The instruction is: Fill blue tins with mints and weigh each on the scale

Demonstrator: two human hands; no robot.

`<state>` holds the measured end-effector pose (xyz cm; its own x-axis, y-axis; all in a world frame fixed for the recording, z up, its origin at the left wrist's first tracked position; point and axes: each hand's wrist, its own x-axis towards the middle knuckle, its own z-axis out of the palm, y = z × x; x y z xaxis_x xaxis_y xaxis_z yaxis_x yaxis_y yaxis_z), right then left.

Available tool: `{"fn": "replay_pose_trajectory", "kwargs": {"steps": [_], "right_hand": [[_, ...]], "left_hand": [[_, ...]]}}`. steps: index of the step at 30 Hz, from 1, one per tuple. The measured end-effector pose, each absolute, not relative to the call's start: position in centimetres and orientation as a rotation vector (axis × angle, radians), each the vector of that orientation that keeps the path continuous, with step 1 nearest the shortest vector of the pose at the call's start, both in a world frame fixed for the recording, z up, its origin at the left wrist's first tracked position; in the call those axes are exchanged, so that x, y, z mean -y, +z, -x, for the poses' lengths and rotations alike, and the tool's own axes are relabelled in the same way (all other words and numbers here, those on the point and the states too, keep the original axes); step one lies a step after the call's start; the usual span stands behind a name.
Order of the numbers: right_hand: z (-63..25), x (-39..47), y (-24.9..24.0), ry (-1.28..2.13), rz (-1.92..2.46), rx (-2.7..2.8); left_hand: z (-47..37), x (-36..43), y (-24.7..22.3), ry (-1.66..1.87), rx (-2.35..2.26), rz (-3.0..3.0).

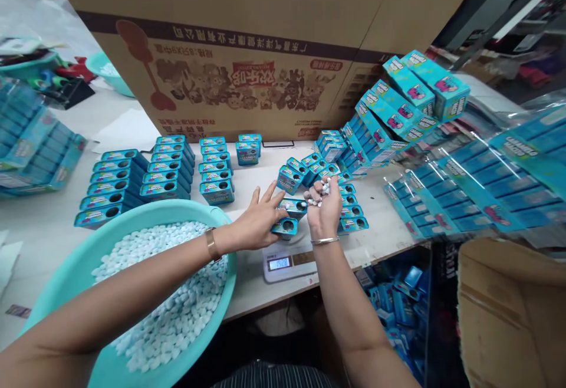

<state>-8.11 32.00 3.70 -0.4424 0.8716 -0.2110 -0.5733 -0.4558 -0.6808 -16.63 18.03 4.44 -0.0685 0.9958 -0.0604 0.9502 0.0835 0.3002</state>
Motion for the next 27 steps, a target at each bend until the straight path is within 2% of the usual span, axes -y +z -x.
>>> {"fn": "replay_pose_trajectory", "kwargs": {"steps": [7,17,27], "right_hand": [[5.8,-34.6,5.0,2.179,0.600,0.395],[1.1,-35.2,6.3,2.204,0.437,0.297],[1.8,-34.4,5.5,2.209,0.517,0.341]], "left_hand": [[17.0,-16.6,5.2,0.319,-2.103,-1.919],[18.1,-11.8,8.5,0.463,-2.278,-1.819],[18.1,-10.3,7.8,0.434,-2.300,-1.848]]}}
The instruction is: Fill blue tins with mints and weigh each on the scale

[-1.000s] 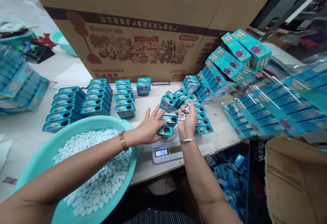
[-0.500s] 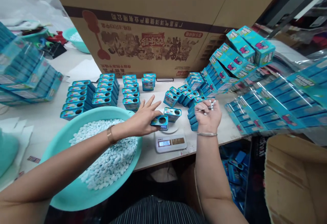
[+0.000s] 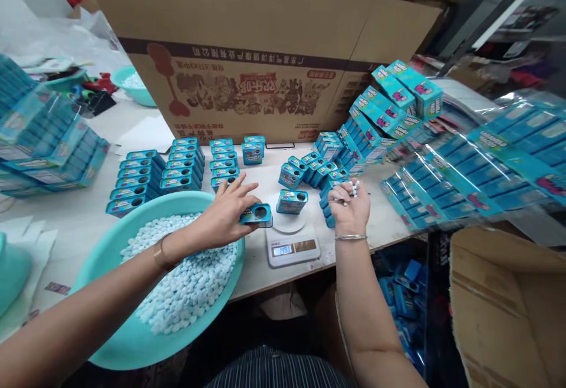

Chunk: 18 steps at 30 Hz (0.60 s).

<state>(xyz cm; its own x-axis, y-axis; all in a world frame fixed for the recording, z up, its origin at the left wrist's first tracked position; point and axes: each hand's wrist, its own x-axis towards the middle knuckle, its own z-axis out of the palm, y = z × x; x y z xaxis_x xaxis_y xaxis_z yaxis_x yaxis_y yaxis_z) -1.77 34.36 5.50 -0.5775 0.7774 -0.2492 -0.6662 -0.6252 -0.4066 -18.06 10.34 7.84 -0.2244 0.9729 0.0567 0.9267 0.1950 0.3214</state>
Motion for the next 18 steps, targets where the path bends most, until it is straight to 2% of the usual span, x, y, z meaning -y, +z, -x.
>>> {"fn": "replay_pose_trajectory", "kwargs": {"steps": [9,18], "right_hand": [[5.1,-32.7,4.8,2.139,0.669,0.502],[7.6,-31.4,4.2,1.967,0.713,0.693]], "left_hand": [[16.1,-12.0,8.4,0.436,-2.154,-1.865],[15.1,-15.3,6.0,0.351,-2.092,-1.959]]}}
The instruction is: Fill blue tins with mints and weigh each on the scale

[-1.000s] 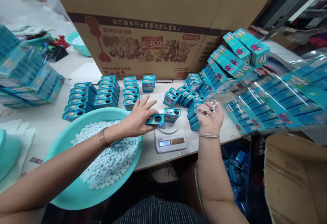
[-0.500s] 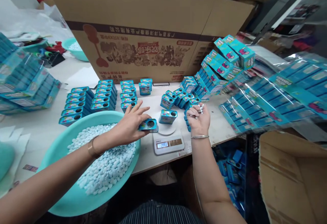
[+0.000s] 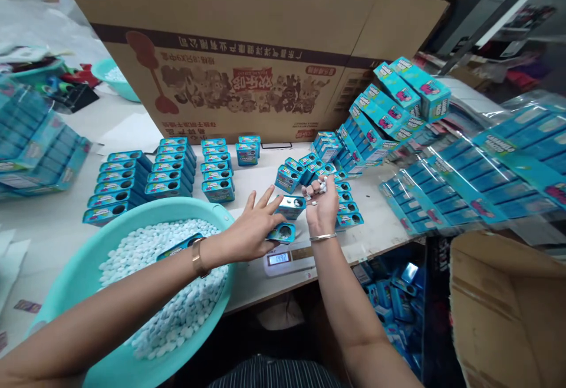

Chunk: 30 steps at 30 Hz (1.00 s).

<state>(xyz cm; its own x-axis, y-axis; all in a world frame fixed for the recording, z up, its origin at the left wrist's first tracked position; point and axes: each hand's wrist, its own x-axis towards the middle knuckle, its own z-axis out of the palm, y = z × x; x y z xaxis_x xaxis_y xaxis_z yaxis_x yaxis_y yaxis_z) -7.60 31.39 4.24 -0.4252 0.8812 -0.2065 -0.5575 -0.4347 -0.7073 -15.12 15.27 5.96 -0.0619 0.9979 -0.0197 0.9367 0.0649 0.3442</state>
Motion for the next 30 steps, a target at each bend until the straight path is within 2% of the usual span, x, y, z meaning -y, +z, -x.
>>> {"fn": "replay_pose_trajectory", "kwargs": {"steps": [5,9,14,21,30], "right_hand": [[7.8,-31.3,4.0,1.921,0.717,0.748],[7.5,-32.4,4.0,2.012,0.710,0.626],[4.8,-34.9,5.1,2.152,0.579,0.447],[0.0,-35.9,6.3,2.098,0.466,0.362],[-0.8,-35.1,4.9,2.137,0.455,0.349]], "left_hand": [[15.1,-16.4,5.6,0.372,-2.038,-1.972],[15.3,-16.2,5.9,0.374,-2.047,-1.951],[16.6,-14.1,7.7,0.445,-2.146,-1.897],[18.3,-10.7,9.3,0.477,-2.327,-1.854],[16.0,-10.7,9.7,0.388,-2.239,-1.877]]}}
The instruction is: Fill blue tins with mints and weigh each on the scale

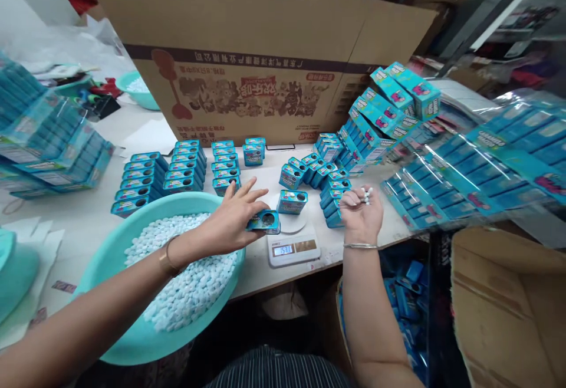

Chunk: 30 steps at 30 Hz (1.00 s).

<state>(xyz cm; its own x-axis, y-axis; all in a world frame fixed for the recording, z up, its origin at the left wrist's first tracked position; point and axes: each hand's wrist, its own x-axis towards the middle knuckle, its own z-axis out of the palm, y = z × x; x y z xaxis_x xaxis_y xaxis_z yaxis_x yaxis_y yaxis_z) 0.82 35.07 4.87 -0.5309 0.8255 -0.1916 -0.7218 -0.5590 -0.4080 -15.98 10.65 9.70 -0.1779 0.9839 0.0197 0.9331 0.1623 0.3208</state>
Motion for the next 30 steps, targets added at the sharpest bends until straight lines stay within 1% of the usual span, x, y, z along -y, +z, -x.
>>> {"fn": "replay_pose_trajectory", "kwargs": {"steps": [5,10,14,21,30], "right_hand": [[-0.2,-34.4,4.1,2.212,0.462,0.335],[0.8,-33.2,4.4,2.220,0.567,0.247],[0.6,-33.4,4.1,2.233,0.581,0.219],[-0.9,-35.0,2.1,2.217,0.541,0.279],[-1.4,-35.4,2.2,2.189,0.557,0.224]], "left_hand": [[14.7,-11.9,9.0,0.326,-2.218,-1.914],[14.8,-16.2,7.2,0.220,-2.150,-2.083],[15.2,-18.7,6.0,0.184,-2.122,-2.097],[13.8,-17.7,4.5,0.209,-2.211,-1.959],[12.6,-19.3,3.7,0.286,-2.113,-2.038]]}}
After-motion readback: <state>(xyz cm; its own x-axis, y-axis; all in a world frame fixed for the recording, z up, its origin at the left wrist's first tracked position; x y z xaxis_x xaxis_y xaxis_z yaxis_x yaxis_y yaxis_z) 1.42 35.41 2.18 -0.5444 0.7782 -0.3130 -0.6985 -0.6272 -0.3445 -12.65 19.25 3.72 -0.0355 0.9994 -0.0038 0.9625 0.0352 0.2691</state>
